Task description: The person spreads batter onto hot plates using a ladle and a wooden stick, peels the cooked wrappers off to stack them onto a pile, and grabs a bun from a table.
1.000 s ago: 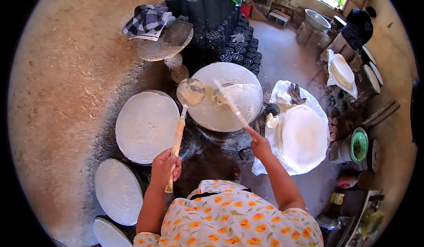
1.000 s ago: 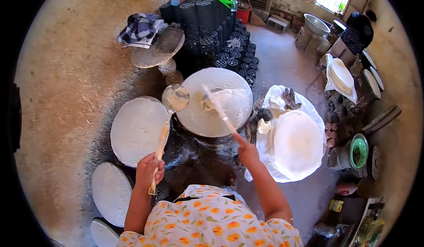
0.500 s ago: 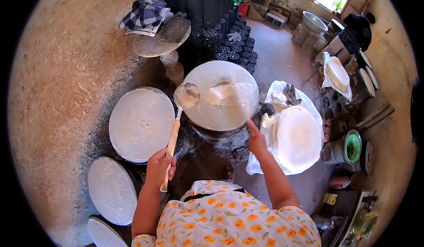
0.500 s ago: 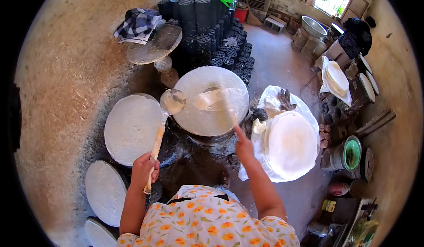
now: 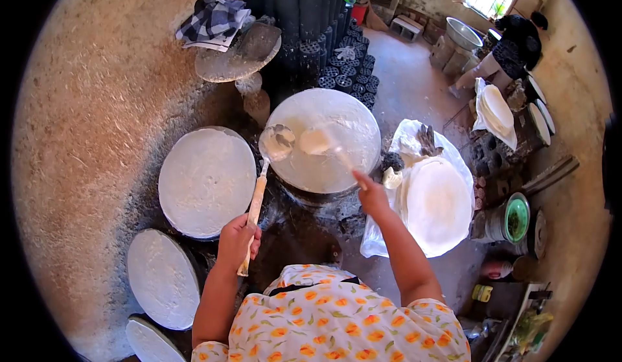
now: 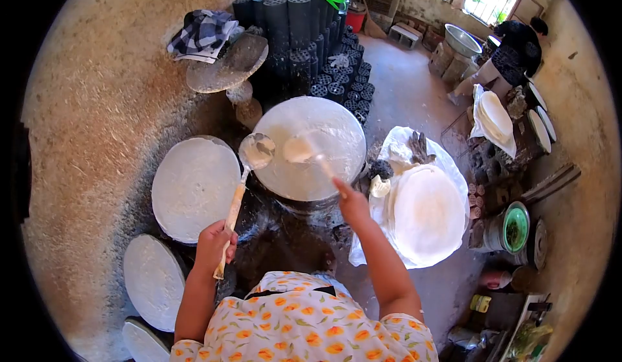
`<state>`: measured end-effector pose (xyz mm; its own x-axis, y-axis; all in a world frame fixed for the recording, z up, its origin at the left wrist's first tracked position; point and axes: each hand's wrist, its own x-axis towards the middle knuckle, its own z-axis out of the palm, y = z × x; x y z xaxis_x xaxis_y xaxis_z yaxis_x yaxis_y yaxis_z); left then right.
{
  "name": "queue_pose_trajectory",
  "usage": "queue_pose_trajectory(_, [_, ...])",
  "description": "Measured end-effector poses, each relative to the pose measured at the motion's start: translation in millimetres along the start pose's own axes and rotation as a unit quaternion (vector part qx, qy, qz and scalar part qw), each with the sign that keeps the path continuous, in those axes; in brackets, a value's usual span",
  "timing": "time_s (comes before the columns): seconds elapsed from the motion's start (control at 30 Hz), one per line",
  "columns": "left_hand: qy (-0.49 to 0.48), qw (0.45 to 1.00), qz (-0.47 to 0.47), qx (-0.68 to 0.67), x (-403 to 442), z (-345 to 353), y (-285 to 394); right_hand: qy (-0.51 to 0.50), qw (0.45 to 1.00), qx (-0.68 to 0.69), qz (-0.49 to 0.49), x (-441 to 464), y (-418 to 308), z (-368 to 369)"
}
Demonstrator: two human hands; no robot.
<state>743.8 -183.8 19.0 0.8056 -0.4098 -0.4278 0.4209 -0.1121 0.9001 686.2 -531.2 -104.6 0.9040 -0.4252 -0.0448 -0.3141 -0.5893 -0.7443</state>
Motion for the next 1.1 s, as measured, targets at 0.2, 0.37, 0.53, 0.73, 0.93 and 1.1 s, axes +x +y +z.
queue_pose_trajectory(0.2, [0.004,1.000,0.001,0.023,36.3,3.7,0.4,0.027,0.999,0.028,0.024,-7.9,8.5,5.0])
queue_pose_trajectory(0.37, [0.033,0.998,-0.018,0.053,60.8,18.9,8.8,-0.144,0.987,0.004,0.065,-68.5,-16.7,-32.8])
queue_pose_trajectory(0.53, [0.050,0.994,-0.033,0.089,50.1,38.6,9.5,0.025,0.995,0.083,0.050,-81.8,34.5,8.5])
queue_pose_trajectory(0.73, [0.016,0.970,-0.146,-0.193,15.0,48.7,3.0,-0.151,0.928,0.316,0.124,-106.1,-46.2,32.8])
queue_pose_trajectory(0.93, [-0.016,0.946,-0.096,-0.310,-44.7,-0.4,24.7,-0.140,0.981,0.106,0.083,-101.5,-85.4,-13.5])
queue_pose_trajectory(1.1, [-0.107,0.896,-0.126,-0.412,-43.8,-12.8,8.8,0.069,0.995,0.055,-0.056,-86.6,-44.9,-4.3])
